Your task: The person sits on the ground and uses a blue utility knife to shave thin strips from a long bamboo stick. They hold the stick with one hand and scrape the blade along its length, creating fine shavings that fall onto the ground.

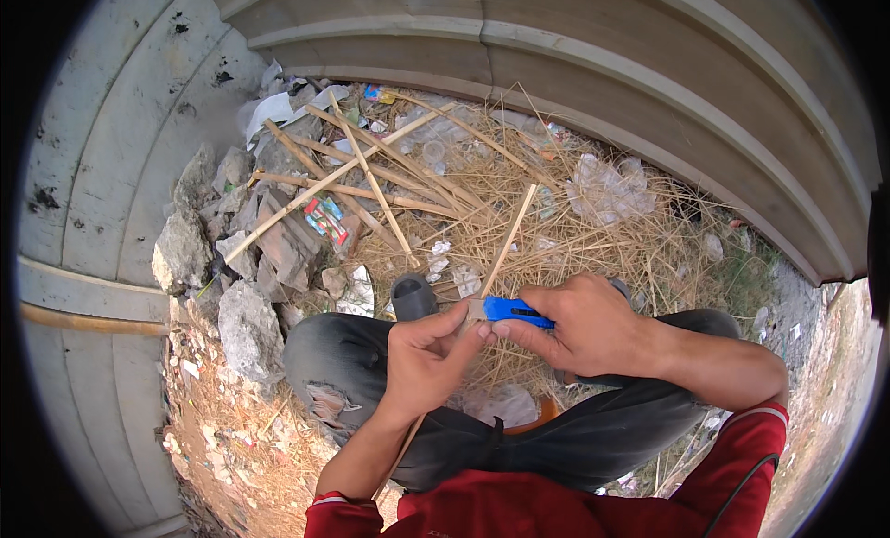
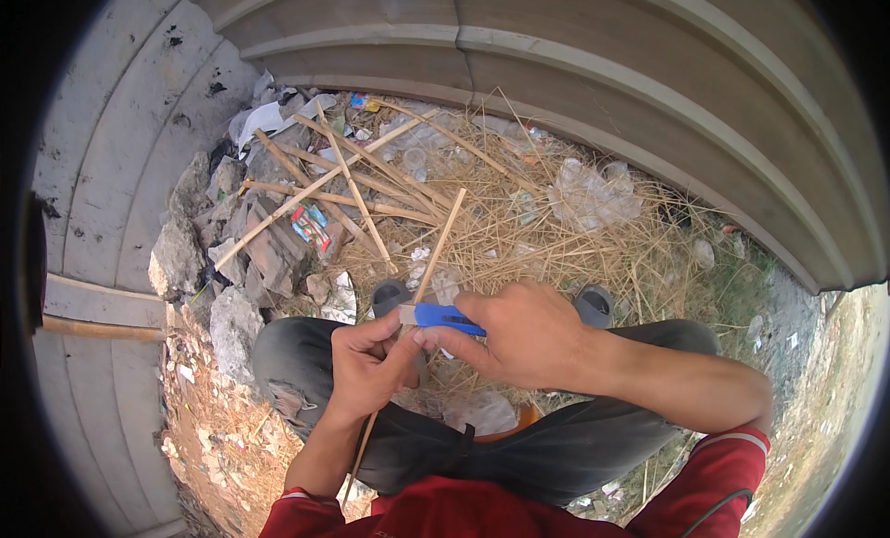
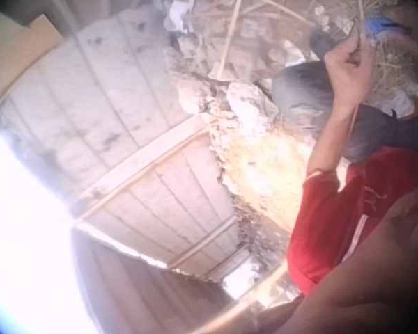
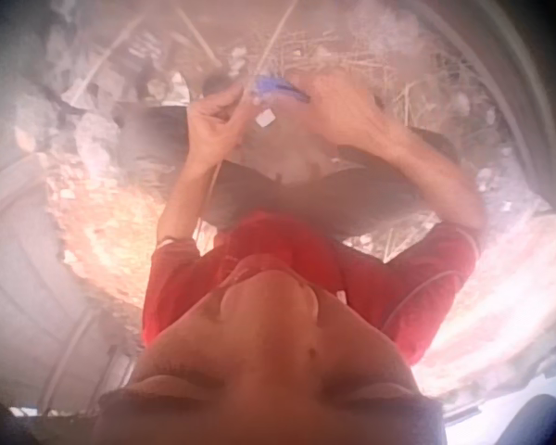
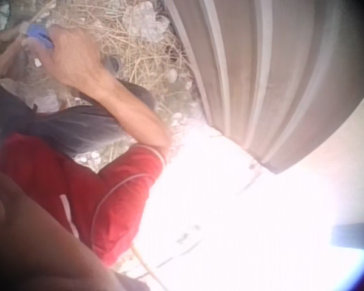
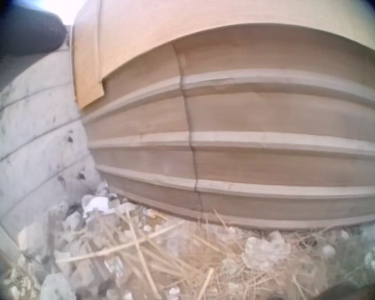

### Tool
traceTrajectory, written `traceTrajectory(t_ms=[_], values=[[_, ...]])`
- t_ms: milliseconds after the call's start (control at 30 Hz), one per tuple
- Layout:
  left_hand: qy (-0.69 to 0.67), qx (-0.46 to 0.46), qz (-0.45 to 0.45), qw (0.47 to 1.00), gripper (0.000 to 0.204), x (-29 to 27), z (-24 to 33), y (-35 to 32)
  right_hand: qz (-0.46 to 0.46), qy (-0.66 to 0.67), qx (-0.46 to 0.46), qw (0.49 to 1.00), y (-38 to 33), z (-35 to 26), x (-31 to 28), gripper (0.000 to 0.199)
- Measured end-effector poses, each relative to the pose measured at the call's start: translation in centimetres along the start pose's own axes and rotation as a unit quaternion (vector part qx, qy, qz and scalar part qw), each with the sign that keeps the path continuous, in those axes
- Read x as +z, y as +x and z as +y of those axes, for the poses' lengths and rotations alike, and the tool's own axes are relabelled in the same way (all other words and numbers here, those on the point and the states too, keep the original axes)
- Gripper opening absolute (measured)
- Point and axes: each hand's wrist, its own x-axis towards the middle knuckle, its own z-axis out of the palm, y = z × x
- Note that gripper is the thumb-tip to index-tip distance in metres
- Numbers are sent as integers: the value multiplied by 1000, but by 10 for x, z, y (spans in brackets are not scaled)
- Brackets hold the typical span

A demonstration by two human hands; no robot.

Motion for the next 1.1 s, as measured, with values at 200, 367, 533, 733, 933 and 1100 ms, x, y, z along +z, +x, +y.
traceTrajectory(t_ms=[200, 367, 533, 733, 933, 1100], values=[[34, 9, 46, 998, 36, -2, -6, 3, -3, -86, -12, 996, 11, 6, 4, 48], [127, 5, 3, 992, 32, -5, -7, -11, 240, -37, 172, 955, 43, 81, -79, 54], [38, -3, 26, 999, 30, -2, -7, -6, 212, -3, 137, 968, 21, 63, -67, 53], [108, 15, 51, 993, 32, 0, -7, 1, -9, -15, 70, 997, 7, 6, -24, 50], [258, 137, 103, 951, 34, -2, -19, 10, -41, -83, 45, 995, 15, 6, -8, 52], [319, 156, 87, 931, 32, -2, -12, -5, 213, -94, 191, 954, 37, 86, -76, 57]])
